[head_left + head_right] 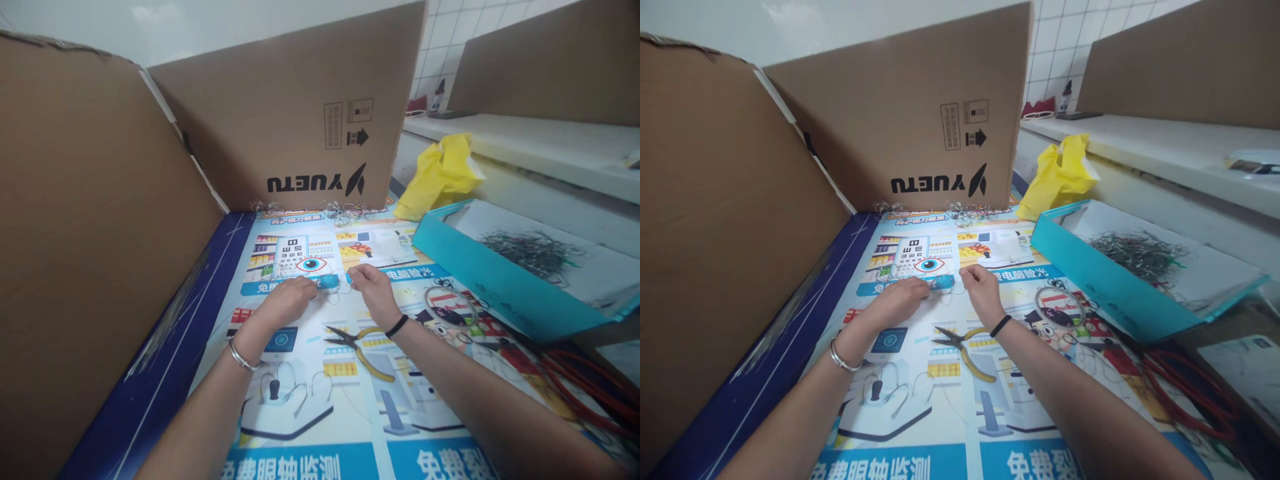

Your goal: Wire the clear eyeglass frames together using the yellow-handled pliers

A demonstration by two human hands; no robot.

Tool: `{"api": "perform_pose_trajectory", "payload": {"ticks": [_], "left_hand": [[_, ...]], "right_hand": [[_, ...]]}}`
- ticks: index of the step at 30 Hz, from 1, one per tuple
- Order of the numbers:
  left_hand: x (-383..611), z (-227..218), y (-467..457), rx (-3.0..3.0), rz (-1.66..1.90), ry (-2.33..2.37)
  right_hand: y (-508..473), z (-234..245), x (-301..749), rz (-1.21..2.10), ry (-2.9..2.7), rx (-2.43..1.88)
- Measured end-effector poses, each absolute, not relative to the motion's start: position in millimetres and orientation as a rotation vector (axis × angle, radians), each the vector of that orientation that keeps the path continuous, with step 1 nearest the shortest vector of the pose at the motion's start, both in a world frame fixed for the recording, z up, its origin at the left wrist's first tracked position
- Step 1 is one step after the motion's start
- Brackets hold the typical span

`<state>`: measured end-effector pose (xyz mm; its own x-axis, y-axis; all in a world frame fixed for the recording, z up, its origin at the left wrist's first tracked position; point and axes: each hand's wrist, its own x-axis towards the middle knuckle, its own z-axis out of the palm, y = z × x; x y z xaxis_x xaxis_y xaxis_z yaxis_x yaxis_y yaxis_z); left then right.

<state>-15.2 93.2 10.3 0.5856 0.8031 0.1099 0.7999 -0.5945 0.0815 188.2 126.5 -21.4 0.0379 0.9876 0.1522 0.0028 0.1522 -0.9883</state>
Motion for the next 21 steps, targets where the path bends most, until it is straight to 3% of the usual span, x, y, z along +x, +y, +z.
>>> {"api": "perform_pose_trajectory", "payload": {"ticks": [11,21], "left_hand": [[-8.5,5.9,91.8,2.643,0.299,1.45],[-8.7,6.9,96.5,2.19,0.683,1.497]], "right_hand": [[121.8,-4.1,189.4,1.247,-1.179,-1.053],[121.4,0.4,192.4,1.324,-1.081,-0.987]]}}
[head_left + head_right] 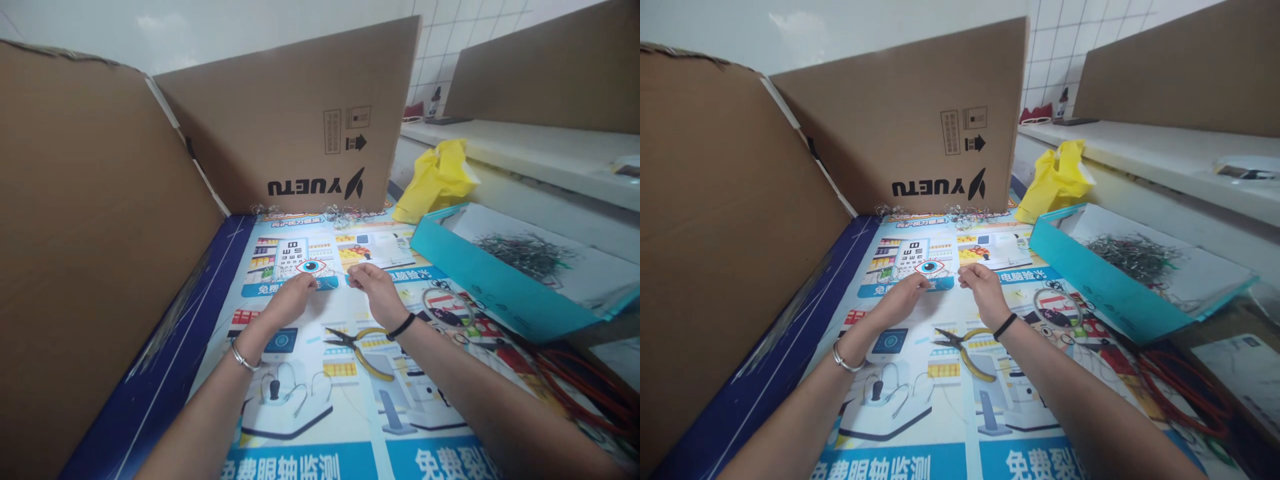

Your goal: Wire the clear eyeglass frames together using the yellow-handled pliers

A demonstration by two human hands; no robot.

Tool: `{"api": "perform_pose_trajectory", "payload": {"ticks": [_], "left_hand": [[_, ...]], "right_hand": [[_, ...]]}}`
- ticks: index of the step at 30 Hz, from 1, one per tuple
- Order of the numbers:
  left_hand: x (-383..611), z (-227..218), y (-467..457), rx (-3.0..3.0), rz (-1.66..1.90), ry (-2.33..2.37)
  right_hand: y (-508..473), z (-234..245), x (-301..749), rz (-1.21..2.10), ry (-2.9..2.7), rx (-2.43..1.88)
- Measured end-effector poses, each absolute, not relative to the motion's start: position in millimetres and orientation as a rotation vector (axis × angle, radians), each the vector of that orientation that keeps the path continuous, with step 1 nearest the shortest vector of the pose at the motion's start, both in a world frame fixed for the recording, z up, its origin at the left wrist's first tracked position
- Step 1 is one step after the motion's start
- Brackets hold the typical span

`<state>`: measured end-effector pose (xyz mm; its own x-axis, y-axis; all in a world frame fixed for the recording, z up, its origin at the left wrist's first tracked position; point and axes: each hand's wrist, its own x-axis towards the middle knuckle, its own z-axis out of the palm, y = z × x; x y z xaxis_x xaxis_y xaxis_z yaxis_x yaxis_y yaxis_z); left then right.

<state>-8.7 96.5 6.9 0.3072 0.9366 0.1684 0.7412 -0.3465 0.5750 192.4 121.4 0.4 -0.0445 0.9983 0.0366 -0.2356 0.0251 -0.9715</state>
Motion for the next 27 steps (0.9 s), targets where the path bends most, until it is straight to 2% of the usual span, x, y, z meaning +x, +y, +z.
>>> {"api": "perform_pose_trajectory", "payload": {"ticks": [11,18,27], "left_hand": [[-7.7,24.1,93.7,1.414,1.054,1.192],[-13.1,22.6,93.4,1.03,1.067,0.984],[-12.3,14.9,94.0,0.92,1.067,0.929]], "right_hand": [[121.7,6.1,196.2,1.376,-1.119,-0.924],[118.9,6.8,196.6,1.393,-1.194,-0.98],[115.0,12.2,196.3,1.39,-1.302,-1.003]]}}
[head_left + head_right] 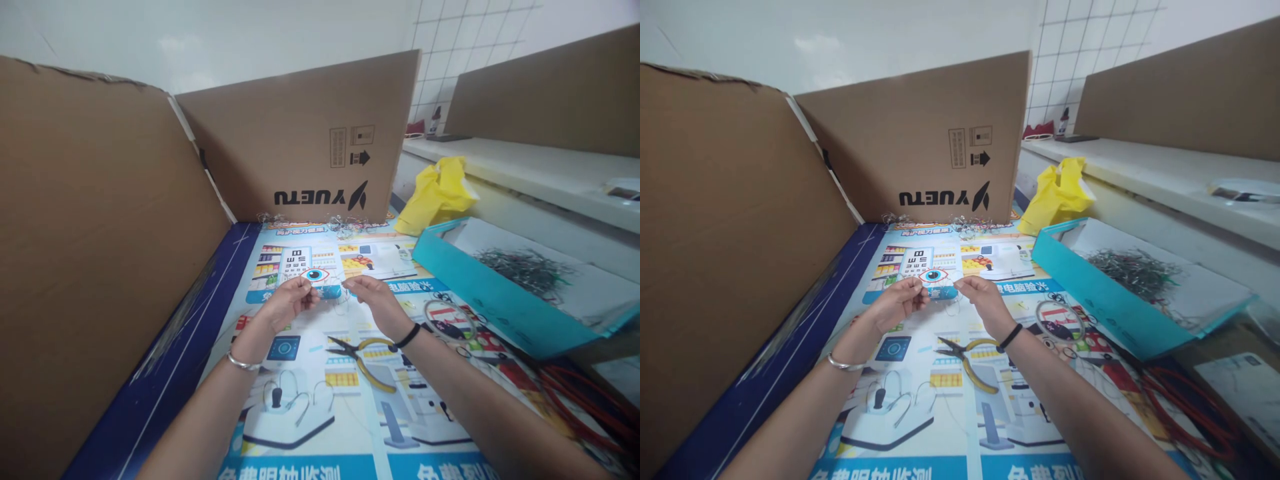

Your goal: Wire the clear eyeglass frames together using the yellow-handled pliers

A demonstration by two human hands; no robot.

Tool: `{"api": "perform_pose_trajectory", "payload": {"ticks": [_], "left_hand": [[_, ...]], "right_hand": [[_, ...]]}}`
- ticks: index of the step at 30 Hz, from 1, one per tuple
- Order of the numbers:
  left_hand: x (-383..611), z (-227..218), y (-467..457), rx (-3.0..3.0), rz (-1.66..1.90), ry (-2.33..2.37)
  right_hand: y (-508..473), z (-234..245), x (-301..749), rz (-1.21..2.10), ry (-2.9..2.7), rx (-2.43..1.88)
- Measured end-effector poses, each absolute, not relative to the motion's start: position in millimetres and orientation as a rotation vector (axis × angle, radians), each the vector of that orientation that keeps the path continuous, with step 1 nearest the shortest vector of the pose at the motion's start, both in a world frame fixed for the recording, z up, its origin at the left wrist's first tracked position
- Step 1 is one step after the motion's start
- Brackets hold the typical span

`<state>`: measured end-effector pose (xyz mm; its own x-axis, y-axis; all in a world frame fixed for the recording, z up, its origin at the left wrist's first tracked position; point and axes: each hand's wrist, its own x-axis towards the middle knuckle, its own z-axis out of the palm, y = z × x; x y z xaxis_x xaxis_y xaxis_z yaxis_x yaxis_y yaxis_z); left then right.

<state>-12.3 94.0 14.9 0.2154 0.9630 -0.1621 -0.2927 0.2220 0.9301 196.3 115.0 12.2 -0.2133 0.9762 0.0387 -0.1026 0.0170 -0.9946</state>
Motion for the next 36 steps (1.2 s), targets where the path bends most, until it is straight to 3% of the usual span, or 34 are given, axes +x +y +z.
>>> {"api": "perform_pose_trajectory", "payload": {"ticks": [10,19,36], "left_hand": [[-3.1,13.7,92.3,1.1,1.098,1.139],[0.3,18.6,94.0,1.478,1.387,1.45],[5.1,16.0,90.4,1.693,1.157,1.397]], "right_hand": [[117.7,0.7,194.2,1.532,-1.217,-1.0],[115.9,-1.6,192.7,1.609,-1.14,-0.97],[113.6,-0.6,191.8,1.755,-1.108,-0.812]]}}
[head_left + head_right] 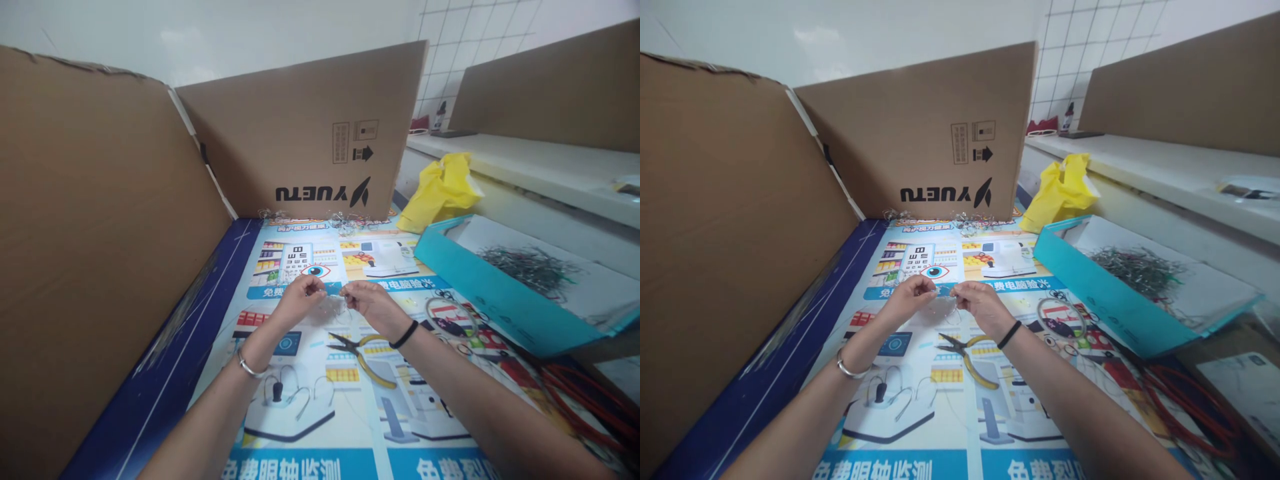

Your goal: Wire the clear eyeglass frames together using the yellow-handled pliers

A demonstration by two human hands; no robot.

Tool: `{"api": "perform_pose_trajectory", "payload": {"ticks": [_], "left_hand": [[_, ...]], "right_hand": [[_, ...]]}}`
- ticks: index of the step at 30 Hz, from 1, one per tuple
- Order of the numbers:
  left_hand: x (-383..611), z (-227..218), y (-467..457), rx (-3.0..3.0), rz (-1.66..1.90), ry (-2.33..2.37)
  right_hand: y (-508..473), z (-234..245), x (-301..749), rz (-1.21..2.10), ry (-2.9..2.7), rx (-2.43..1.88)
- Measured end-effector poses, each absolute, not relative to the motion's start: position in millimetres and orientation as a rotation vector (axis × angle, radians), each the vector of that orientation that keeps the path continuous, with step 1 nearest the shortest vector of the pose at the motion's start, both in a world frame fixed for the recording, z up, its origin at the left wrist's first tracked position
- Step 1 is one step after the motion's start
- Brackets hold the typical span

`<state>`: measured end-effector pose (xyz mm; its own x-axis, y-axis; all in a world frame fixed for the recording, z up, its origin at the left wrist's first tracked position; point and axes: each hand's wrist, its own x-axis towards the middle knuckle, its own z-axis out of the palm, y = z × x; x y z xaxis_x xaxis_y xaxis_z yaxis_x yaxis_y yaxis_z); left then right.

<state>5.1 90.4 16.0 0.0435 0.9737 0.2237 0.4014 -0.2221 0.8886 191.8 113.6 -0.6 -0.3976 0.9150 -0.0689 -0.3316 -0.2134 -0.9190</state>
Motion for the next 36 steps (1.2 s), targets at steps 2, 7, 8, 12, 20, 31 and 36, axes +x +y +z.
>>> {"api": "perform_pose_trajectory", "payload": {"ticks": [2,7,8,12,20,31,36], "left_hand": [[4.3,16.8,90.2,1.773,1.141,1.433],[5.5,15.0,89.7,1.929,1.09,1.511],[6.3,14.9,89.2,1.955,1.084,1.53],[10.4,18.5,84.9,2.059,1.044,1.592],[12.3,23.9,79.6,2.172,0.939,1.738],[11.4,29.7,77.1,2.171,0.88,1.842],[14.3,29.6,75.8,2.185,0.881,1.805]], "right_hand": [[112.8,0.4,191.2,1.77,-1.098,-0.805],[110.7,1.8,189.5,1.798,-1.089,-0.798],[110.5,1.7,189.3,1.803,-1.09,-0.798],[110.6,1.1,188.9,1.808,-1.098,-0.806],[107.8,0.7,186.3,1.771,-1.173,-0.86],[95.2,34.6,192.8,1.6,-1.644,-0.895],[87.8,32.1,188.4,1.401,-2.191,-0.664]]}}
